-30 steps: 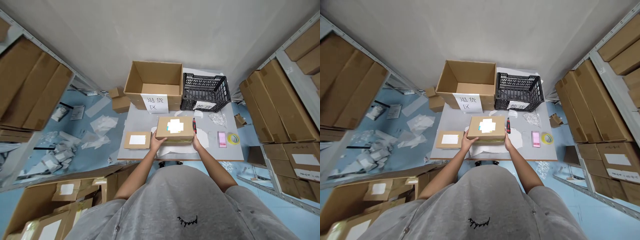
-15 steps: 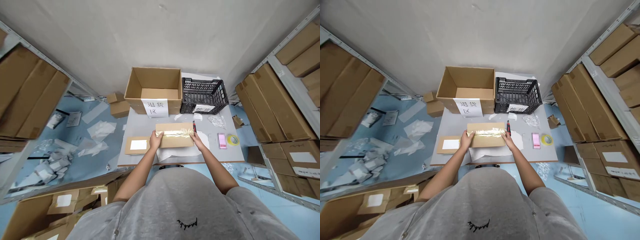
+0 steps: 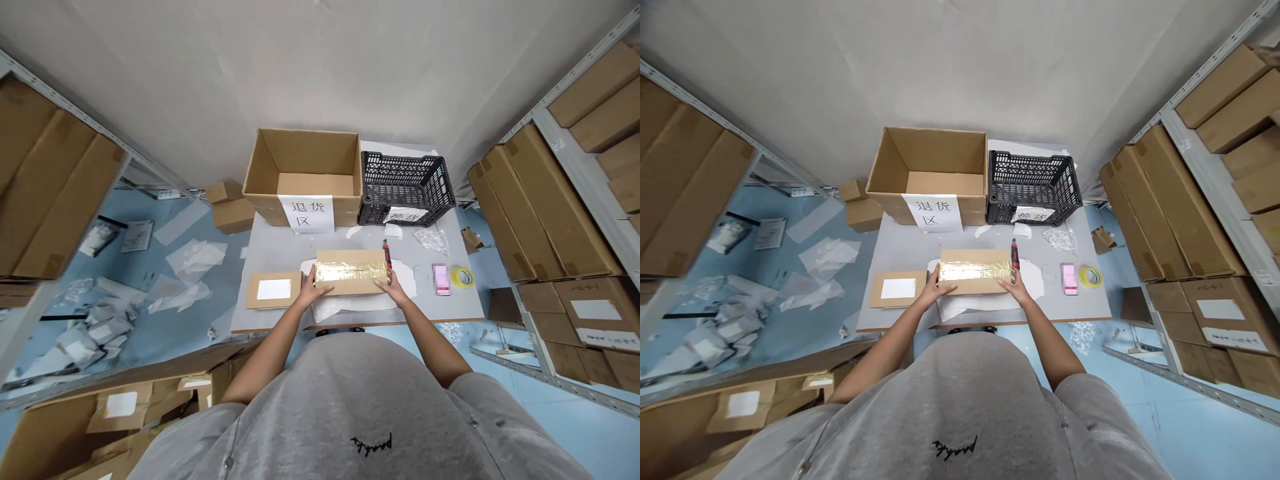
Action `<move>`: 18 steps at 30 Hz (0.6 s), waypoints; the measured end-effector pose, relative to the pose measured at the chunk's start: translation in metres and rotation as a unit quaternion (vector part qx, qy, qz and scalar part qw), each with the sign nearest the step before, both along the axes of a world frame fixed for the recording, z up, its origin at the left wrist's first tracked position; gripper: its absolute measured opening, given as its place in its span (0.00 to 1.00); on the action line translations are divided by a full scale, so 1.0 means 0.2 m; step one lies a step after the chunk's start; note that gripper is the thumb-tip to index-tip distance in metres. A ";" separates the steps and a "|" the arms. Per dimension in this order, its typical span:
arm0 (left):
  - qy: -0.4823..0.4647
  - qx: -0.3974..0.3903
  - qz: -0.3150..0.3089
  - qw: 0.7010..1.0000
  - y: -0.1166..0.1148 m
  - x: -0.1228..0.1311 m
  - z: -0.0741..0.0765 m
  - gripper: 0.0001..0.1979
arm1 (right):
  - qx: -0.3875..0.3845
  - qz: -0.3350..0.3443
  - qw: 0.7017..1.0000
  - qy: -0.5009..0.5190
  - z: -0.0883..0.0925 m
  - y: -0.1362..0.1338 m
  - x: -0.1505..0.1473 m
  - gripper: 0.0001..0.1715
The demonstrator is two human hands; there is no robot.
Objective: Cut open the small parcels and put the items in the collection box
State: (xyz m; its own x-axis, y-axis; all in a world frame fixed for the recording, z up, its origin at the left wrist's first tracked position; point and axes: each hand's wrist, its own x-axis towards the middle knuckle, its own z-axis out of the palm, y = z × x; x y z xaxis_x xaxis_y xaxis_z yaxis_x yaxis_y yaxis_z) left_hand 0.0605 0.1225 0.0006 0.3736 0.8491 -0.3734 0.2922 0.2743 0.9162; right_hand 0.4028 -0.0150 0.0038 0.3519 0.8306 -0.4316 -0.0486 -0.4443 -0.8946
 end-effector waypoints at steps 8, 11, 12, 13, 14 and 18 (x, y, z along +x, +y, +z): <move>0.006 0.049 -0.064 0.997 -0.04 -0.04 0.07 0.68 | 0.050 0.074 0.996 0.004 0.05 -0.08 0.03 0.71; 0.039 0.083 -0.023 0.996 0.02 -0.01 0.15 0.59 | 0.068 0.044 0.997 -0.018 0.08 -0.01 0.07 0.66; 0.056 0.091 0.002 0.994 0.05 -0.01 0.17 0.55 | 0.071 0.031 0.997 -0.024 0.09 0.02 0.08 0.62; 0.074 0.095 0.028 0.992 0.07 0.01 0.19 0.51 | 0.072 0.018 0.997 -0.029 0.09 0.05 0.08 0.58; 0.091 0.094 0.050 0.990 0.10 0.02 0.20 0.47 | 0.072 0.005 0.997 -0.031 0.10 0.08 0.09 0.53; 0.119 0.053 0.070 0.989 0.19 0.09 0.17 0.39 | 0.047 -0.031 0.998 -0.033 0.08 0.20 0.07 0.38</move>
State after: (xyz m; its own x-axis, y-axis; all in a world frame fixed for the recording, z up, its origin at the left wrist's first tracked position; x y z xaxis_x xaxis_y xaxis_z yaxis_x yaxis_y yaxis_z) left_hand 0.0782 0.1599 0.0355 0.1616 0.9257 -0.3420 0.4693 0.2328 0.8518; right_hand 0.4166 0.0253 0.0195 0.4286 0.8421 -0.3274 -0.0129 -0.3566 -0.9342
